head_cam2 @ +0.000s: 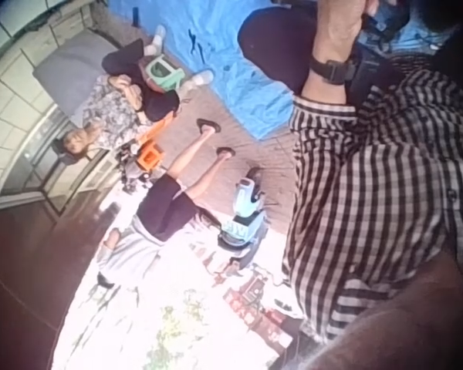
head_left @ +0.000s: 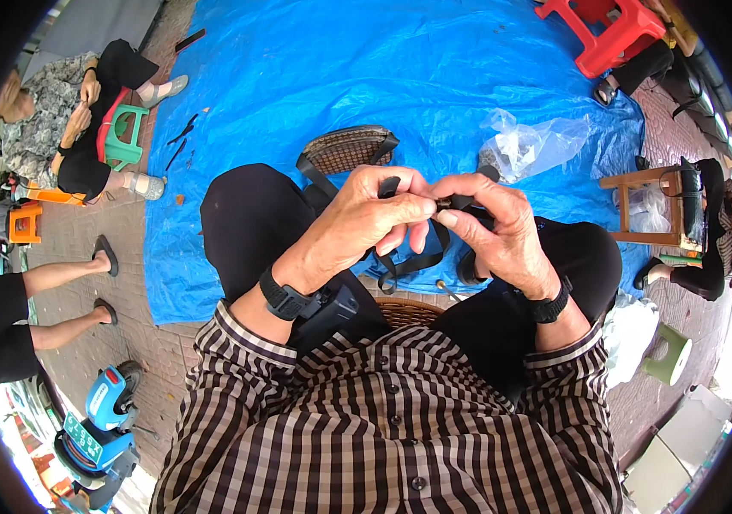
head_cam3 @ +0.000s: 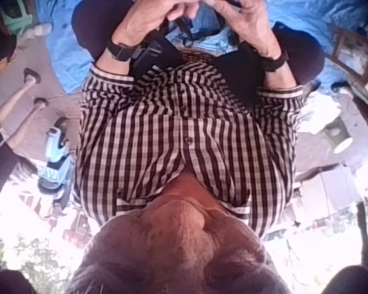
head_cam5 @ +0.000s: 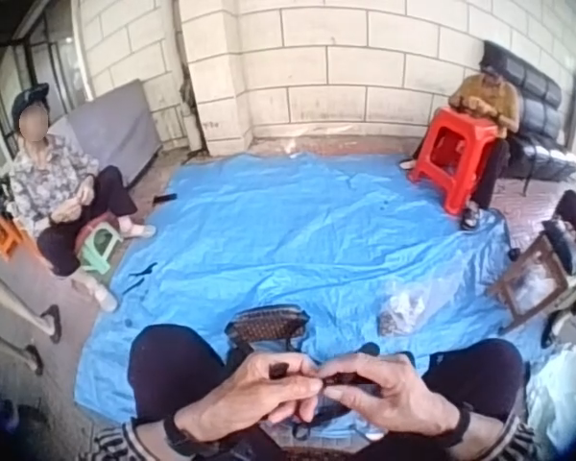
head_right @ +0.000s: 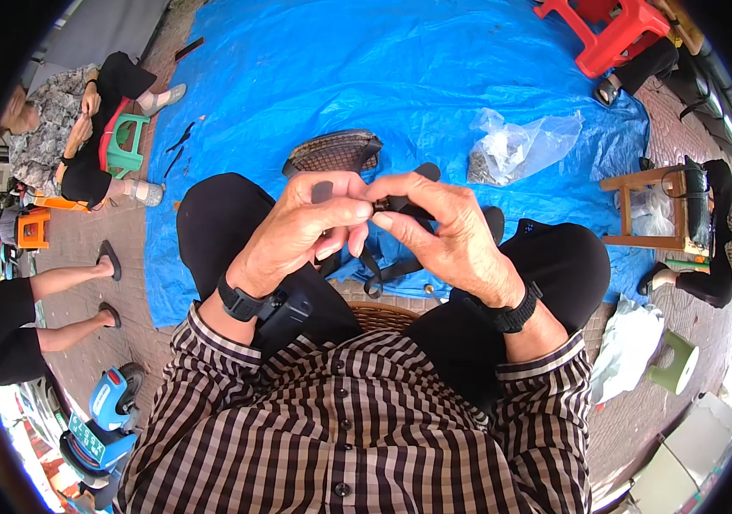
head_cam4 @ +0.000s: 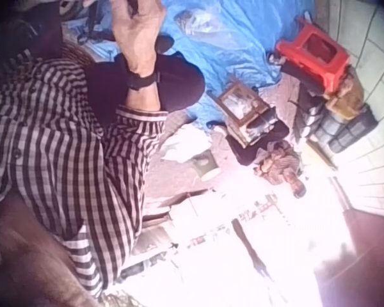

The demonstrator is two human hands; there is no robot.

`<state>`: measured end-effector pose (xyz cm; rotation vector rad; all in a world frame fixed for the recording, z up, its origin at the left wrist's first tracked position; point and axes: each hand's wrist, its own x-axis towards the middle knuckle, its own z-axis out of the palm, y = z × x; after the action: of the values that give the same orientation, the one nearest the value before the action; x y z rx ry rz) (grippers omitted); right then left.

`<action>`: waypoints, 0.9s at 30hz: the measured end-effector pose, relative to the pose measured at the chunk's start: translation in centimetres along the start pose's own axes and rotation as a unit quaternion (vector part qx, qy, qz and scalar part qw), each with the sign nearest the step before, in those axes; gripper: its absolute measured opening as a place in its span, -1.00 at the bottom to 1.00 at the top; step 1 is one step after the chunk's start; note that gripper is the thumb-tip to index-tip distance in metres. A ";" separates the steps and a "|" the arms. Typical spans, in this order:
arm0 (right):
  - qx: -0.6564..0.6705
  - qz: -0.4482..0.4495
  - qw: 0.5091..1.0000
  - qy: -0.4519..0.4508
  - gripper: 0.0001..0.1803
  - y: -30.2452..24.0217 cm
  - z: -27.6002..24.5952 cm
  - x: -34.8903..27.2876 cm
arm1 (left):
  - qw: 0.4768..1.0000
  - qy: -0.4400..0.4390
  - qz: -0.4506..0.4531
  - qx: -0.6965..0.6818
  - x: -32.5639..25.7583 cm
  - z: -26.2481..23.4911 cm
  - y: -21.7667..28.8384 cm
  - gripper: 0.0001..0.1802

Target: Assembling plastic buckles onto nylon straps.

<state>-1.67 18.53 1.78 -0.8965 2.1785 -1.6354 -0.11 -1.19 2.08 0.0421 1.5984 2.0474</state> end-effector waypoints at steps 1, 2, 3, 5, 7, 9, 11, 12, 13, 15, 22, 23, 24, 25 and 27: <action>0.021 0.032 0.999 0.022 -0.71 -0.3 0.2 0.0 | 1.000 0.000 0.001 -0.007 -0.1 -0.1 0.0 -0.85; 0.041 0.064 0.996 0.045 -0.70 -0.5 0.3 0.1 | 1.000 -0.002 0.002 -0.014 -0.1 -0.1 0.0 -0.85; 0.040 0.065 0.996 0.045 -0.70 -0.6 0.3 0.1 | 1.000 -0.003 0.002 -0.015 -0.1 -0.1 0.0 -0.85; 0.044 0.080 0.993 0.074 -0.71 -0.7 0.3 0.1 | 1.000 0.000 0.005 -0.027 -0.1 -0.2 0.0 -0.84; 0.040 0.067 0.995 0.062 -0.72 -0.4 0.1 0.1 | 1.000 0.001 0.006 -0.021 -0.2 -0.2 0.2 -0.84; 0.036 0.055 0.997 0.051 -0.72 -0.2 -0.1 0.0 | 1.000 0.000 0.006 -0.015 -0.3 -0.2 0.3 -0.85; 0.018 0.019 0.999 0.036 -0.73 -0.1 -0.2 0.0 | 1.000 -0.003 0.010 -0.013 -0.3 -0.1 0.1 -0.85; 0.018 0.020 0.999 0.035 -0.73 -0.1 -0.1 0.1 | 1.000 -0.002 0.010 -0.014 -0.3 0.0 0.2 -0.85; -0.003 0.005 1.000 0.024 -0.73 -0.1 -0.1 0.1 | 1.000 0.000 0.014 0.023 -0.4 0.2 0.2 -0.85; -0.023 -0.010 1.000 0.011 -0.74 -0.1 0.0 0.0 | 0.998 0.002 0.017 0.059 -0.4 0.3 0.2 -0.85; 0.069 0.011 0.996 0.048 -0.76 0.4 0.3 -0.4 | 1.000 -0.009 0.012 -0.025 -0.6 -0.1 0.2 -0.80; 0.102 0.003 0.993 0.054 -0.76 0.6 0.4 -0.4 | 0.999 -0.016 0.014 -0.032 -0.7 -0.2 0.1 -0.79; 0.102 0.003 0.993 0.053 -0.76 0.5 0.4 -0.5 | 0.999 -0.016 0.014 -0.033 -0.7 -0.2 0.2 -0.79; 0.092 0.005 0.994 0.052 -0.75 0.4 0.4 -0.6 | 0.999 -0.024 0.021 -0.027 -0.8 -0.2 0.3 -0.79; 0.082 0.006 0.995 0.052 -0.75 0.2 0.4 -0.7 | 0.999 -0.032 0.028 -0.022 -1.0 -0.2 0.5 -0.79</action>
<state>-1.01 18.67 1.35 -0.7658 2.0723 -1.8629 0.51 -1.85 2.78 0.1373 1.5281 2.1020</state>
